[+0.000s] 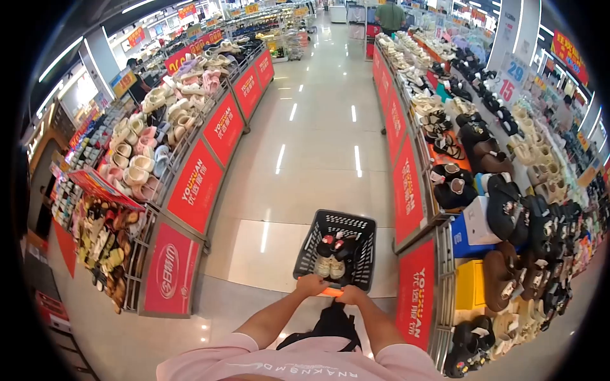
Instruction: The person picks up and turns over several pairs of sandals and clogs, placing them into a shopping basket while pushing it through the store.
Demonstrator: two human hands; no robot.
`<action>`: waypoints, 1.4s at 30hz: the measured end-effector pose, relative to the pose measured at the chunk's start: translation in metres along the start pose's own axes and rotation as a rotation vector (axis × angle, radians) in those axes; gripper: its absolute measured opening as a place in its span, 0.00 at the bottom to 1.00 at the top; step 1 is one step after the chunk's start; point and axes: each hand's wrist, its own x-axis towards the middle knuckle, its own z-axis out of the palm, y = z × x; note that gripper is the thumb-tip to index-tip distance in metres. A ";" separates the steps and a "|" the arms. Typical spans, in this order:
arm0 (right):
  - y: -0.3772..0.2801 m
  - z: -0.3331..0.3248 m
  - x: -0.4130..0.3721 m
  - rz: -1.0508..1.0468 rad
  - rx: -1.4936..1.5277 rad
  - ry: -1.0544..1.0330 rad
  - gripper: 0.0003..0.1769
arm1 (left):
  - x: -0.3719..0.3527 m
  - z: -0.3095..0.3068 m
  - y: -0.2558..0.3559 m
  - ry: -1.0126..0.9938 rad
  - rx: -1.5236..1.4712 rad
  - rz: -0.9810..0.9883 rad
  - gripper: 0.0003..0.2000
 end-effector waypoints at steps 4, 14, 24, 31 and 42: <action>0.008 -0.051 0.016 0.025 0.053 0.048 0.38 | 0.043 -0.034 0.022 -0.047 0.007 -0.042 0.21; 0.035 -0.177 0.086 -0.021 0.140 0.105 0.35 | 0.177 -0.070 0.027 -0.008 -0.014 -0.037 0.20; 0.036 -0.292 0.172 0.089 -0.262 0.129 0.27 | 0.315 -0.123 0.018 0.056 -0.061 0.005 0.21; -0.002 -0.363 0.217 0.077 -0.183 0.262 0.22 | 0.402 -0.167 0.025 -0.076 -0.088 0.022 0.22; 0.001 -0.469 0.301 0.276 -0.208 0.255 0.22 | 0.521 -0.216 0.019 -0.040 -0.095 0.084 0.19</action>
